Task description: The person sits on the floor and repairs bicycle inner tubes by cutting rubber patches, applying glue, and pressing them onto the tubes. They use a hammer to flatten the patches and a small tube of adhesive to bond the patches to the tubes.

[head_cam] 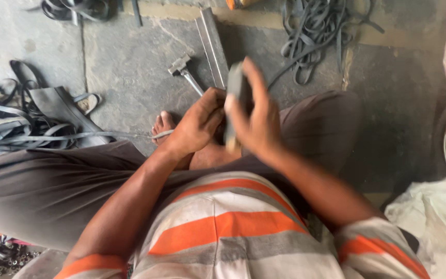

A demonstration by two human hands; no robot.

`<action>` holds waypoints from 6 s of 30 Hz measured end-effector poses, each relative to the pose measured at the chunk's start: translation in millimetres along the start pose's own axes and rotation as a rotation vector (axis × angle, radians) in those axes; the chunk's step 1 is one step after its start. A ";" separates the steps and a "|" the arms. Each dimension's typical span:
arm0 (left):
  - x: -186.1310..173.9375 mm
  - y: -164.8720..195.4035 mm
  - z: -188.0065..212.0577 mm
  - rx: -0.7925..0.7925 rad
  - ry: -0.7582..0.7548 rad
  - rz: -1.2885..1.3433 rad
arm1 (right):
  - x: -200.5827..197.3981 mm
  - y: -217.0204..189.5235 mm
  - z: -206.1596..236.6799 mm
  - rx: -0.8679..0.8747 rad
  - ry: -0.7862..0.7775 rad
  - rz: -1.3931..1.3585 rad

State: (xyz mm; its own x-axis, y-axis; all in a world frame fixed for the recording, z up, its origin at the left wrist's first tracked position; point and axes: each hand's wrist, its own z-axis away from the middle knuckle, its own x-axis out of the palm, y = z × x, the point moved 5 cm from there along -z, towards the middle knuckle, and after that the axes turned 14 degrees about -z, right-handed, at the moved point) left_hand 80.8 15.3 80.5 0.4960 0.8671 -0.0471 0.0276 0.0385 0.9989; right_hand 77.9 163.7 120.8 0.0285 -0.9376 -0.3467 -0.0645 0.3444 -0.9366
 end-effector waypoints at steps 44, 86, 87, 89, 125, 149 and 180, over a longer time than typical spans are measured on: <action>6.0 -9.0 1.6 -0.159 -0.111 -0.064 | -23.5 12.4 -36.9 -0.111 0.236 -0.026; -20.8 -24.1 10.4 -0.145 0.116 0.040 | -28.7 84.9 -30.1 -0.106 0.115 -0.303; -30.0 -29.8 12.2 -0.206 0.161 0.069 | -25.8 88.0 -28.4 -0.087 0.045 -0.390; -41.7 -42.5 15.6 -0.331 0.266 0.138 | -17.9 102.0 -23.1 0.281 0.023 -0.819; -8.8 -22.7 1.1 -0.267 0.140 0.037 | 22.5 47.0 -38.1 0.294 -0.068 -0.566; -16.4 -57.1 2.2 -0.426 0.218 0.368 | 2.5 52.8 -33.2 0.308 -0.294 -0.723; 3.7 -11.2 -4.9 -0.062 0.006 -0.013 | -16.3 -11.0 -52.0 -0.026 0.244 -0.081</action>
State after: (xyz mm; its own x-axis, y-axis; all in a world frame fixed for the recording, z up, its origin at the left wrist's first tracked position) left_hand 78.1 20.5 69.2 0.4911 0.8690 -0.0607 -0.0199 0.0809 0.9965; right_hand 26.3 172.7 139.3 -0.2066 -0.9472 -0.2450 -0.0973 0.2691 -0.9582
